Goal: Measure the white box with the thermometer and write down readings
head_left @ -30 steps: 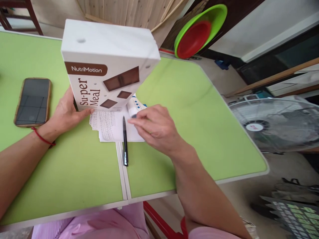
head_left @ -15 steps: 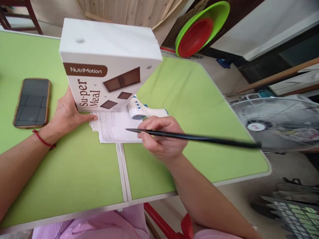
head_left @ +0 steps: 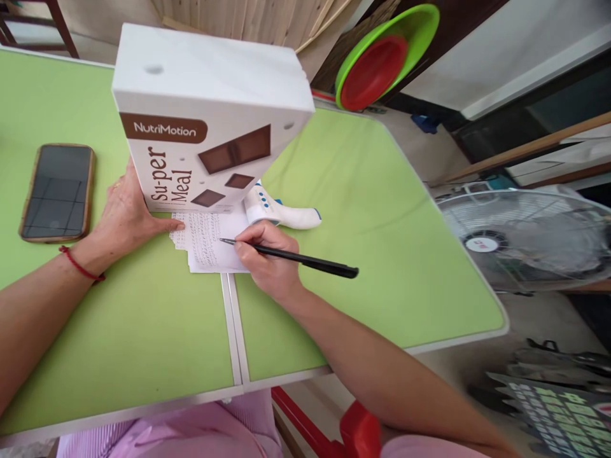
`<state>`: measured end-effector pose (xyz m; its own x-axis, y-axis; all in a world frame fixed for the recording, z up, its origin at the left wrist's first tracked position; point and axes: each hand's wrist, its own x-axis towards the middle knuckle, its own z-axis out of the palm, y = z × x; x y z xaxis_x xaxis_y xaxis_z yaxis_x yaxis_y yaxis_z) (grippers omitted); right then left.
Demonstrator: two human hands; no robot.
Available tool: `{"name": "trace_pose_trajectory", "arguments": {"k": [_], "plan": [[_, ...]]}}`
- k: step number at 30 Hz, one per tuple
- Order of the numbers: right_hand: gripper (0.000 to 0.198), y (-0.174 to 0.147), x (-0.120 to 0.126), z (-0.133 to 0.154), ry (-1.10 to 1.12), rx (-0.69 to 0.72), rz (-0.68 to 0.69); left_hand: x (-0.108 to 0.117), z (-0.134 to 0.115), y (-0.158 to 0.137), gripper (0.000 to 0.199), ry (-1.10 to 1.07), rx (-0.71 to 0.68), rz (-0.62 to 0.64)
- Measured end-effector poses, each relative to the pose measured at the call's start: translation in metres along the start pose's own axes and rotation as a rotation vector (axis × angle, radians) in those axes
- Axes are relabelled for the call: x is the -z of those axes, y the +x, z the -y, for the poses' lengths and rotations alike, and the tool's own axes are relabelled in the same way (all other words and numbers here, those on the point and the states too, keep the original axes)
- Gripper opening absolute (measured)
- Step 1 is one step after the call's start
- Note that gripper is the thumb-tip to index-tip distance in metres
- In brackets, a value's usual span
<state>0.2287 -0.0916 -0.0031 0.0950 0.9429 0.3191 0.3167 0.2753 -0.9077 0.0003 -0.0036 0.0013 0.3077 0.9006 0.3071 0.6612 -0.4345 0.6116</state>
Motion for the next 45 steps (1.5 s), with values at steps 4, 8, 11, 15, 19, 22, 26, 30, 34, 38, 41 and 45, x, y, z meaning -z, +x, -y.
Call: {"name": "trace_pose_trajectory", "arguments": {"k": [4, 8, 11, 15, 19, 22, 26, 30, 34, 38, 41, 45], "plan": [[0.013, 0.0001, 0.0005, -0.0017, -0.041, 0.067, 0.027, 0.0010, -0.0029, -0.0009, 0.107, -0.007, -0.011, -0.009], [0.014, 0.0006, 0.0009, -0.0026, -0.041, 0.098, 0.044, 0.0015, -0.0051, -0.0005, 0.112, 0.000, -0.013, -0.003], [0.015, 0.0007, 0.0007, -0.0030, -0.062, 0.090, 0.055, 0.0009, -0.0044, -0.0003, 0.113, 0.009, -0.016, -0.003], [0.014, 0.0005, 0.0004, -0.0034, -0.072, 0.075, 0.072, 0.0003, -0.0022, -0.0008, 0.109, -0.002, -0.022, -0.009], [0.013, 0.0000, 0.0002, -0.0032, -0.072, 0.056, 0.095, 0.0001, -0.0019, -0.0010, 0.105, -0.012, -0.022, -0.012], [0.013, -0.0003, 0.0002, -0.0031, -0.068, 0.061, 0.109, 0.0000, -0.0028, -0.0009, 0.105, -0.004, -0.019, -0.001], [0.013, -0.0001, 0.0003, -0.0033, -0.040, 0.097, 0.104, -0.0003, -0.0038, -0.0007, 0.103, -0.009, -0.009, 0.001], [0.013, 0.0002, 0.0006, -0.0030, -0.049, 0.099, 0.107, -0.0002, -0.0040, -0.0002, 0.104, -0.003, 0.001, 0.009], [0.012, -0.0004, 0.0011, -0.0034, -0.070, 0.085, 0.080, 0.0001, -0.0036, 0.0003, 0.103, 0.014, 0.010, 0.013], [0.013, -0.0006, 0.0014, -0.0042, -0.102, 0.100, 0.054, 0.0003, -0.0044, -0.0001, 0.096, 0.014, 0.020, 0.033], [0.014, 0.0002, 0.0018, -0.0041, -0.101, 0.143, 0.082, 0.0008, -0.0058, -0.0007, 0.091, 0.003, 0.023, 0.029], [0.014, 0.0011, 0.0022, -0.0036, -0.104, 0.151, 0.094, 0.0013, -0.0059, -0.0011, 0.088, -0.010, 0.006, 0.014]]}}
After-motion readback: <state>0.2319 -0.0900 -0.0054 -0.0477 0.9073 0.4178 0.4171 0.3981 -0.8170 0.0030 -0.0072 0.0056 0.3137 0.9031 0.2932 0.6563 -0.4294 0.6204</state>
